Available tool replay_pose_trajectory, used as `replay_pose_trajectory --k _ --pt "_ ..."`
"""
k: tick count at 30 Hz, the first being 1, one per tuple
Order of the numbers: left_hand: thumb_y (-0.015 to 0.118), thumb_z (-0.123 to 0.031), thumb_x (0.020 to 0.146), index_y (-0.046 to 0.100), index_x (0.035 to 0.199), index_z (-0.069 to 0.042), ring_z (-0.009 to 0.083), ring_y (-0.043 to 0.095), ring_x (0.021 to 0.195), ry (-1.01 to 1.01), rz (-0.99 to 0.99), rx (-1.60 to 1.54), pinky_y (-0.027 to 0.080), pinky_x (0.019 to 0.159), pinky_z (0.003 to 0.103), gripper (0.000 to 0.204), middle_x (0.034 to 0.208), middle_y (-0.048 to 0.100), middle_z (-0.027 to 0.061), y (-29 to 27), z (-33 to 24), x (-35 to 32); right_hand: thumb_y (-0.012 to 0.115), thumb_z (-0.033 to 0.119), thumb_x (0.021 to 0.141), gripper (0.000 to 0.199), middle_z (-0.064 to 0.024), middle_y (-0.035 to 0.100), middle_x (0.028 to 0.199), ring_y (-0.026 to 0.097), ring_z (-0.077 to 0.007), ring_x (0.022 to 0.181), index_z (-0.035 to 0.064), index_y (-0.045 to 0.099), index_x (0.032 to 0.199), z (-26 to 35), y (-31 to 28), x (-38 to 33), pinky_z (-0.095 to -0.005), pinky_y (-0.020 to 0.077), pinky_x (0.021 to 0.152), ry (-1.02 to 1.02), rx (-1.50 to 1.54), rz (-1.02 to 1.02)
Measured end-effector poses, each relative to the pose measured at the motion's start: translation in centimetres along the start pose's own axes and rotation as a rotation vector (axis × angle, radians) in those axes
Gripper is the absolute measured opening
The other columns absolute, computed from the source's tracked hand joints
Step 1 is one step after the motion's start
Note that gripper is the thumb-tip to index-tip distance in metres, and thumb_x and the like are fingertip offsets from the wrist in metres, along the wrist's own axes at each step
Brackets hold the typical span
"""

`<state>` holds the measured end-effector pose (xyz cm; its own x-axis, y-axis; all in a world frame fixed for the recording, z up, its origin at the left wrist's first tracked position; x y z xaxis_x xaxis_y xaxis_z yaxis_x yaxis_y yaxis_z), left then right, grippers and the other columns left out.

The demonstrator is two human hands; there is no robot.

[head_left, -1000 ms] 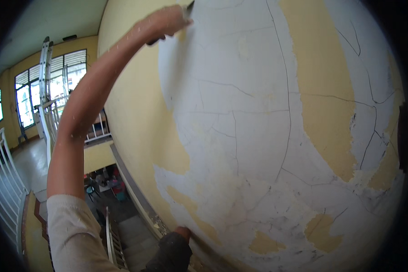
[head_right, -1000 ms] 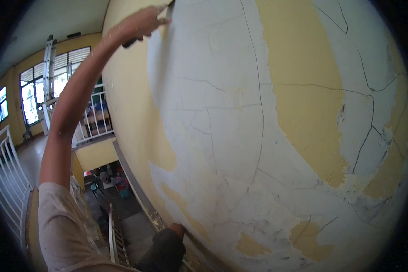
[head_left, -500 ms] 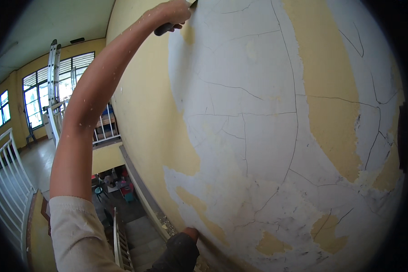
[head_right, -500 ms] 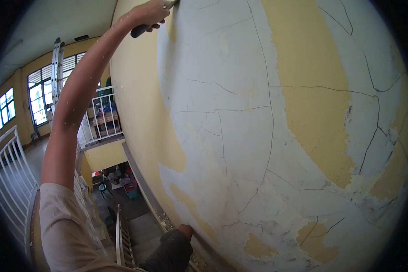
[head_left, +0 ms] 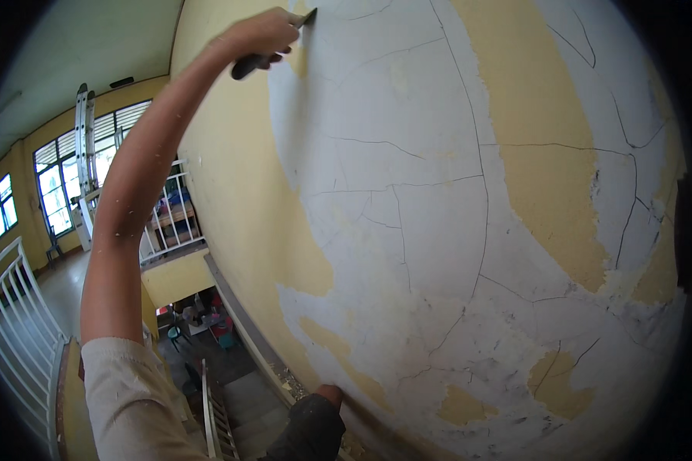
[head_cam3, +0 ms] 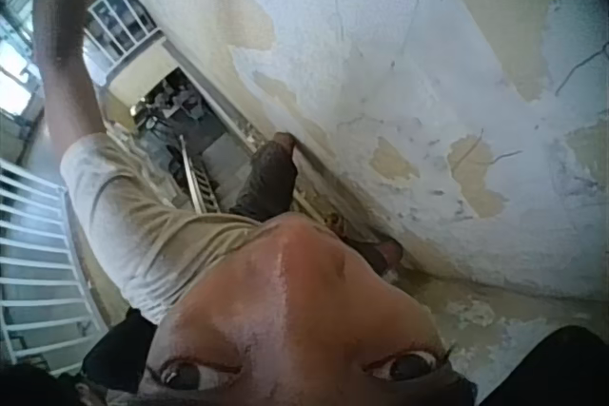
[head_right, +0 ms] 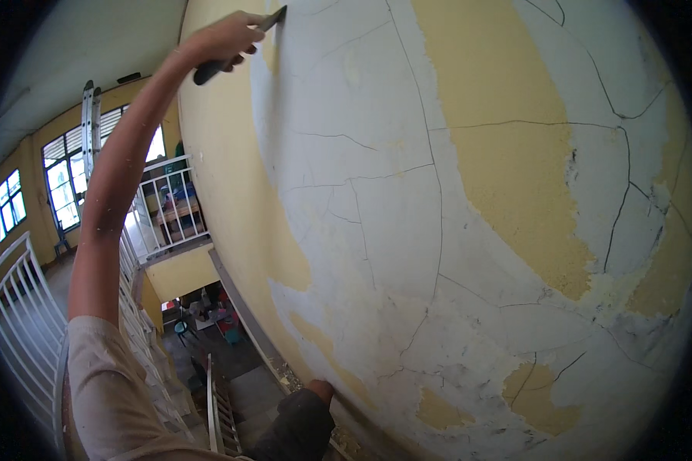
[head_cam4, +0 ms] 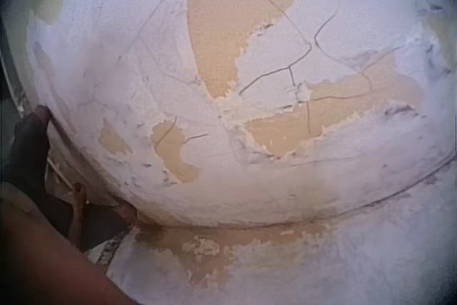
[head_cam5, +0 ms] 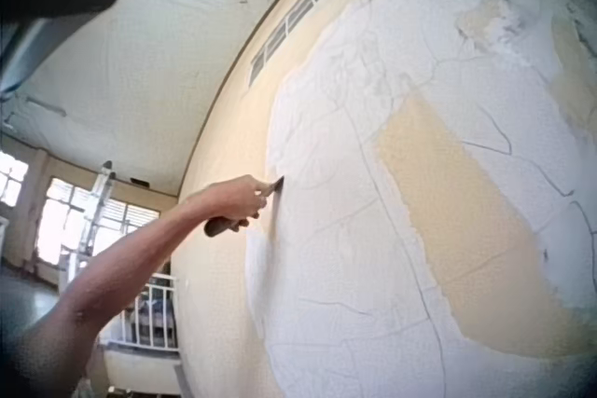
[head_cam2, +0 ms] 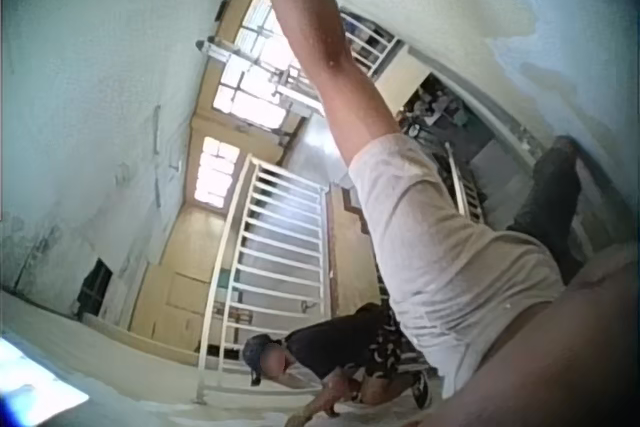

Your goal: Scraping old paint or plaster off a wall using a putty knife.

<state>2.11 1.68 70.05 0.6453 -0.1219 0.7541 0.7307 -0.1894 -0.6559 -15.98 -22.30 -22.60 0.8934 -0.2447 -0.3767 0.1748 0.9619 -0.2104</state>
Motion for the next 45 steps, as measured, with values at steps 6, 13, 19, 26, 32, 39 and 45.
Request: replay_pose_trajectory --k 6,13,19,26,32,39,45 --pt "0.041 -0.011 0.089 0.051 0.109 0.007 0.0199 0.057 0.059 -0.096 0.107 0.063 0.050 0.049 0.034 0.028 0.084 0.060 0.0143 -0.4 1.6 1.2 0.047 0.033 0.092 0.035 -0.0128 0.056 0.106 0.052 -0.0279 0.099 0.0044 0.054 0.112 0.2 -0.3 -0.4 -0.0406 0.0408 0.087 -0.013 -0.020 -0.008" --pt "0.040 -0.010 0.087 0.050 0.110 0.008 0.0202 0.059 0.060 -0.046 -0.014 0.040 0.052 0.049 0.032 0.031 0.083 0.060 0.0165 0.8 0.6 -0.2 0.046 0.039 0.092 0.039 -0.0127 0.054 0.109 0.049 -0.0290 0.099 0.0077 0.054 0.113 1.3 -1.2 -0.7 -0.0436 0.0376 0.090 -0.055 -0.021 -0.069" --pt "0.040 -0.012 0.088 0.052 0.109 0.004 0.0184 0.056 0.058 -0.152 0.093 0.026 0.050 0.048 0.032 0.028 0.083 0.058 0.0150 -0.1 1.0 -0.7 0.045 0.036 0.093 0.034 -0.0109 0.056 0.102 0.051 -0.0291 0.090 0.0069 0.055 0.107 1.6 -1.0 -0.5 -0.0435 0.0389 0.085 -0.070 -0.054 -0.088" --pt "0.037 -0.004 0.086 0.048 0.111 0.012 0.0214 0.057 0.058 -0.151 -0.007 0.090 0.048 0.048 0.032 0.033 0.075 0.061 0.0188 2.0 2.3 0.3 0.050 0.027 0.092 0.028 -0.0071 0.056 0.093 0.049 -0.0234 0.076 0.0066 0.055 0.111 0.4 -0.3 0.1 -0.0371 0.0421 0.074 -0.048 0.253 -0.032" --pt "0.039 -0.013 0.083 0.045 0.127 -0.006 0.0158 0.051 0.052 0.005 -0.125 0.026 0.047 0.045 0.031 0.046 0.075 0.055 0.0104 1.5 1.4 -0.3 0.048 0.028 0.093 0.029 -0.0066 0.056 0.101 0.050 -0.0241 0.086 0.0080 0.054 0.113 -0.1 -0.3 -0.2 -0.0392 0.0399 0.081 0.072 0.152 -0.052" --pt "0.036 -0.005 0.087 0.042 0.123 0.011 0.0214 0.057 0.059 -0.084 -0.066 0.063 0.049 0.050 0.033 0.040 0.077 0.060 0.0183 1.3 0.8 -1.3 0.046 0.028 0.094 0.029 -0.0072 0.055 0.108 0.049 -0.0267 0.093 0.0085 0.054 0.114 1.9 -0.5 -1.2 -0.0414 0.0379 0.086 0.112 0.074 -0.070" --pt "0.035 -0.004 0.085 0.049 0.110 0.013 0.0209 0.057 0.059 -0.152 0.007 0.214 0.048 0.048 0.035 0.033 0.078 0.061 0.0188 1.1 1.0 -1.3 0.046 0.026 0.094 0.028 -0.0072 0.056 0.103 0.049 -0.0224 0.082 0.0067 0.052 0.113 0.3 -0.2 -0.8 -0.0373 0.0405 0.073 0.003 0.003 -0.081"
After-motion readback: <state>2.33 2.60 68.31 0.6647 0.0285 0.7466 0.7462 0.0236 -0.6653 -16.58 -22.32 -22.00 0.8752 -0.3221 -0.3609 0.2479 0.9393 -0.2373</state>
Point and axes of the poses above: each hand's wrist, its own x-axis towards the middle knuckle, its own y-axis out of the palm, z = x × y, the point moved 7 cm from there along x, towards the middle knuckle
